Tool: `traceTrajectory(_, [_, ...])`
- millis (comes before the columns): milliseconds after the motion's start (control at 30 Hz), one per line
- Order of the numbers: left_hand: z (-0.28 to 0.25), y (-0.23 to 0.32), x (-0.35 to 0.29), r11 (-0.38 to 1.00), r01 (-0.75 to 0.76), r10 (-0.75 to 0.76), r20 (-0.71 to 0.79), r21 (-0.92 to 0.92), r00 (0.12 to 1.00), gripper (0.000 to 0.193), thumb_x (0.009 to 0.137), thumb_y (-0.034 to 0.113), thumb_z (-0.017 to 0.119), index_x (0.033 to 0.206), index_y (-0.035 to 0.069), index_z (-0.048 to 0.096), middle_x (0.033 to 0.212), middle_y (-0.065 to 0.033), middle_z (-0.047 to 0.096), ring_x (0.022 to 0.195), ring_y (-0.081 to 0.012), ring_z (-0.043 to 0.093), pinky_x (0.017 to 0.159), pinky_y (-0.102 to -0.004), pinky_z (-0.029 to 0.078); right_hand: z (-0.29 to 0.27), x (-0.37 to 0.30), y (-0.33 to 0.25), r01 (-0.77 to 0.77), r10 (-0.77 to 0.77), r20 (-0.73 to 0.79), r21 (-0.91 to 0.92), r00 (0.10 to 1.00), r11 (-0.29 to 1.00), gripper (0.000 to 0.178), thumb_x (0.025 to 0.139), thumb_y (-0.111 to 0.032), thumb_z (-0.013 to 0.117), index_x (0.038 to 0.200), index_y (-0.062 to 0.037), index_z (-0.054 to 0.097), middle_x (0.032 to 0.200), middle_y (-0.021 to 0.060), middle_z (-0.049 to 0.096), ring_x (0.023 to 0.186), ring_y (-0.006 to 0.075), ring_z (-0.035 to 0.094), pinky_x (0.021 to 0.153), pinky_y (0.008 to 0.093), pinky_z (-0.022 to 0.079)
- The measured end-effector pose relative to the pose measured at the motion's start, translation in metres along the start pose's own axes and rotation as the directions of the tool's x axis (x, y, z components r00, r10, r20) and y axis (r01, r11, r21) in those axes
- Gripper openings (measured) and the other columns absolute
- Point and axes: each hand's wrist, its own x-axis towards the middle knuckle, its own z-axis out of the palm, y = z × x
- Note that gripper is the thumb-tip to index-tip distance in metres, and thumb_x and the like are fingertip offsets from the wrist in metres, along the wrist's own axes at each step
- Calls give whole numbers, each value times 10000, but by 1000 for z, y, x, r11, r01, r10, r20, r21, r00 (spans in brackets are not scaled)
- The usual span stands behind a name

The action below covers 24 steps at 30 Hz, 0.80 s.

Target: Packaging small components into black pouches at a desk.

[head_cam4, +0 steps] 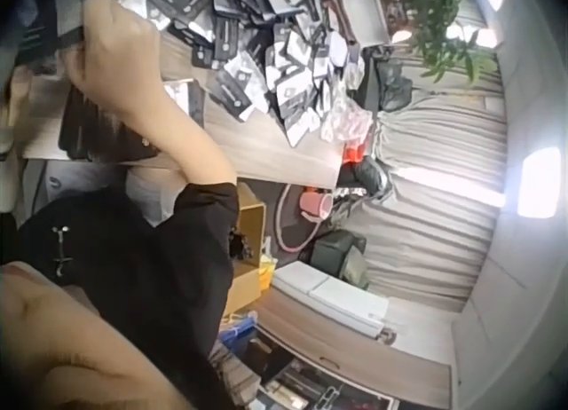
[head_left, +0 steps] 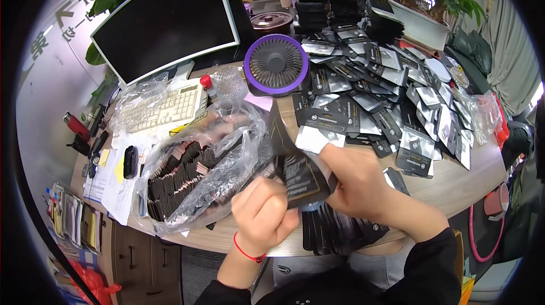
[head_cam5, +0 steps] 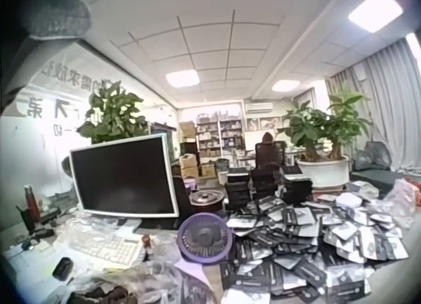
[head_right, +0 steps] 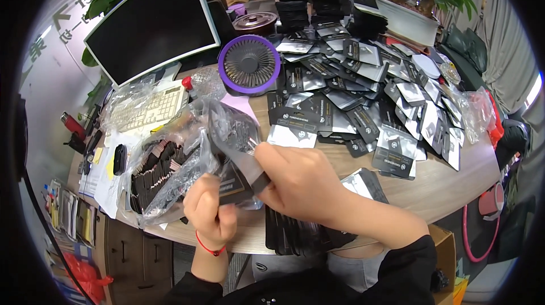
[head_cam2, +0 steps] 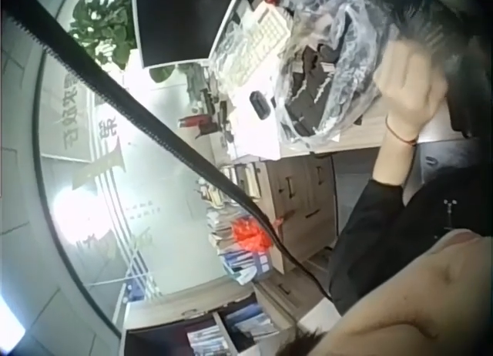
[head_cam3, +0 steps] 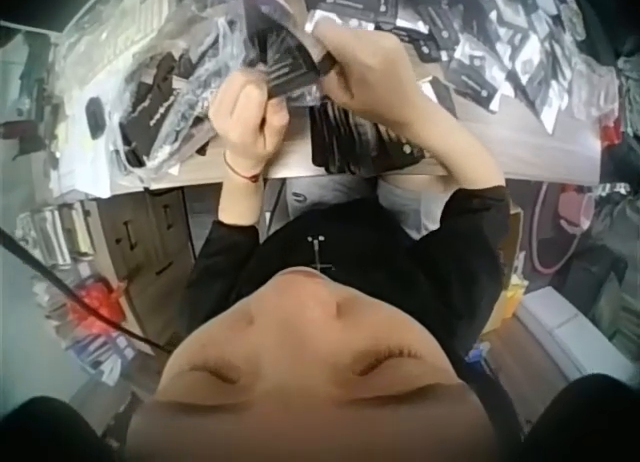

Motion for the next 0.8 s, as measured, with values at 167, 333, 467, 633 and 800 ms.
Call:
traceTrajectory(167, [4,-3,3,970,234,-234,-9,64,972,170,811,58,587,709,-14,471,691,-140,492,556,-301,476,500,-369,388,3,1,-2,155,-166,-62,-161,984,975,222,604,-81,688,715,-65,498,628,52,452,480,224,462,433,318,366])
traceTrajectory(333, [0,-4,5,911,410,-412,45,48,910,124,843,13,540,745,-28,477,678,-146,448,568,-307,449,515,-373,359,5,-4,-10,363,-388,38,-447,921,818,214,592,-92,704,731,-114,544,795,37,463,633,195,498,487,291,380])
traceTrajectory(467, [-6,-10,6,888,454,-458,43,71,888,106,857,1,523,763,-30,485,676,-147,435,576,-309,441,525,-374,350,4,-5,-17,274,-258,97,-428,961,861,244,597,-141,745,735,-110,547,959,89,488,837,251,538,613,330,445])
traceTrajectory(633, [-3,-11,9,881,470,-472,58,46,879,128,862,15,532,749,-27,492,678,-133,444,578,-283,454,530,-359,356,5,-1,-15,212,-214,31,-344,976,915,350,609,-250,793,777,-70,543,1201,198,481,1104,376,516,831,438,483])
traceTrajectory(800, [-5,-13,2,867,442,-408,179,-232,895,60,866,9,532,882,-4,475,774,-107,486,606,-191,491,552,-298,410,11,-5,-5,154,-147,50,-206,988,966,428,604,-284,805,829,-41,534,1323,259,417,1200,438,460,935,497,442])
